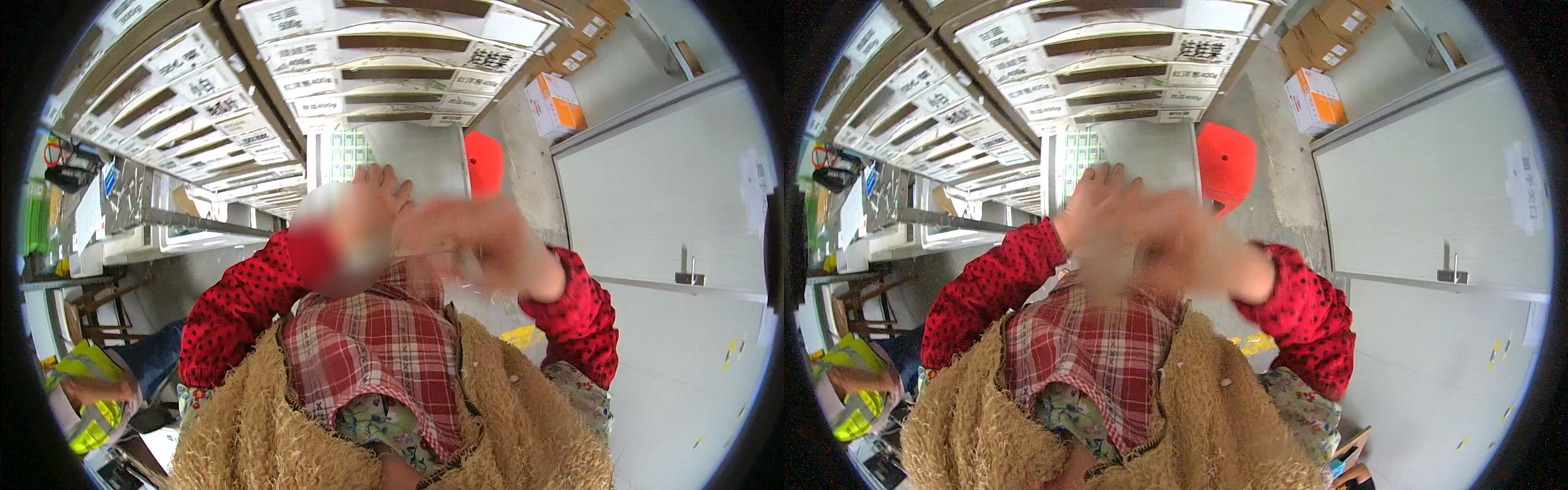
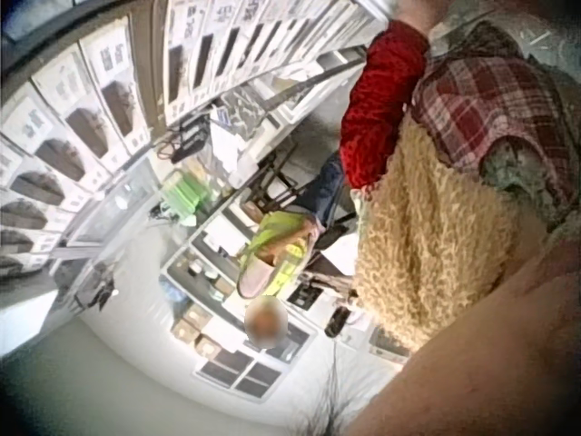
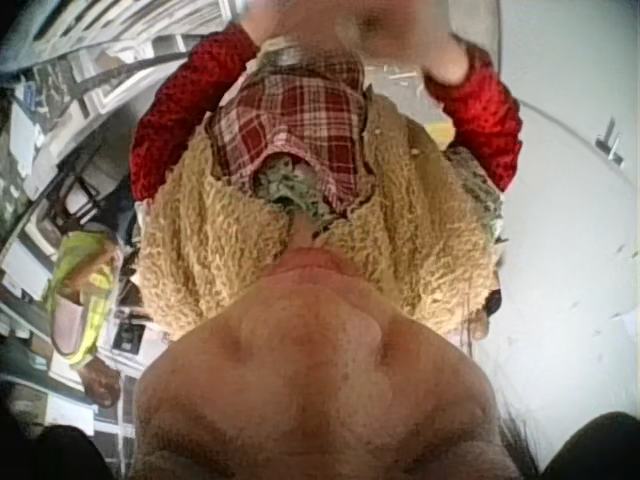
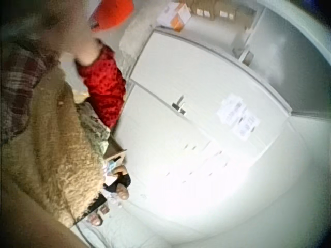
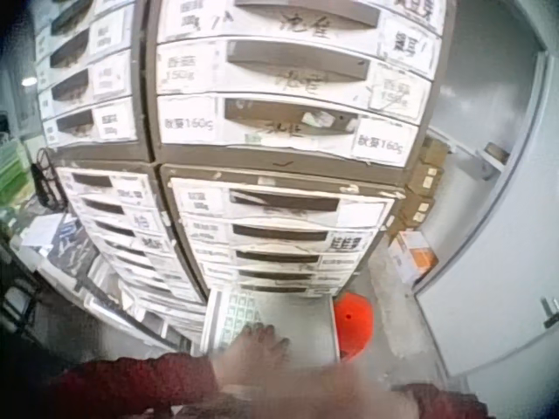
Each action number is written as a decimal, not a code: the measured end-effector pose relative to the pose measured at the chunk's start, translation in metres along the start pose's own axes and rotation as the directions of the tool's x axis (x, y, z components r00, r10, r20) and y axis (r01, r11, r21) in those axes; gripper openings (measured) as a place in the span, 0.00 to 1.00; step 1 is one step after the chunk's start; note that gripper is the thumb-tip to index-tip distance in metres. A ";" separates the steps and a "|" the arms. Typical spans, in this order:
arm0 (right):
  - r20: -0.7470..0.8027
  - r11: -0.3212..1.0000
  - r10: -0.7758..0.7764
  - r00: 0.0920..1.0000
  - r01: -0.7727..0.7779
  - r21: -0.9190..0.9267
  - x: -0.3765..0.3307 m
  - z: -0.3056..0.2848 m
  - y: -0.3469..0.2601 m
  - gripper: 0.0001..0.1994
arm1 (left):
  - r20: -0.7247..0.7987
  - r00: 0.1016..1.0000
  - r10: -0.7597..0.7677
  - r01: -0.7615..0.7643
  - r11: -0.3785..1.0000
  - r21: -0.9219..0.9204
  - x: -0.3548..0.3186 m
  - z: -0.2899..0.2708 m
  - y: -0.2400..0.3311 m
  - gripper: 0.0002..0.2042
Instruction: The person writes on a sheet of grid paper, peels stickers from a large sheet, and sorts small boxes and labels into a white container while sitting at a desk.
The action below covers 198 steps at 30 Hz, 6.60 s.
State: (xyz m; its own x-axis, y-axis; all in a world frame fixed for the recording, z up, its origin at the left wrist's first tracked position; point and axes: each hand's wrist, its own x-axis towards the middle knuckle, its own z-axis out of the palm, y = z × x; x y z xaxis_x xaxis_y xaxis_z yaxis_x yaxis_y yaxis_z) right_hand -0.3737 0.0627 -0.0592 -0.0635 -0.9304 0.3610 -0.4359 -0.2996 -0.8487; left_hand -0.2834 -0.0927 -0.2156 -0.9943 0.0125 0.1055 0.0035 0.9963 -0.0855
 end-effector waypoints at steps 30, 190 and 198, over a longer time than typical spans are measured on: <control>0.352 0.276 0.301 0.886 0.273 -0.922 -0.054 0.000 0.132 0.08 | -0.048 0.957 -0.286 0.286 0.958 -0.014 -0.007 -0.001 -0.041 0.34; -0.945 -0.598 -0.017 0.327 -0.761 -0.252 -0.930 -0.371 -0.461 0.35 | -0.895 -0.421 -0.147 -0.882 -0.161 0.442 0.452 -0.525 0.912 0.28; -0.856 -0.601 -0.176 0.486 -0.742 -0.297 -0.954 -0.368 -0.461 0.32 | -0.924 -0.382 -0.013 -0.801 -0.495 0.338 0.446 -0.504 1.005 0.29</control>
State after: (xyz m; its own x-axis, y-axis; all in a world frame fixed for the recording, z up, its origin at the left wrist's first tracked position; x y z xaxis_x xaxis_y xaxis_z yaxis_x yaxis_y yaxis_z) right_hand -0.4421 1.1663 0.1301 -0.7231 -0.2185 0.6553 0.0420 0.9330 0.3575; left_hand -0.6694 0.9569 0.2450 0.4776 0.0606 0.8765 0.7586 -0.5316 -0.3767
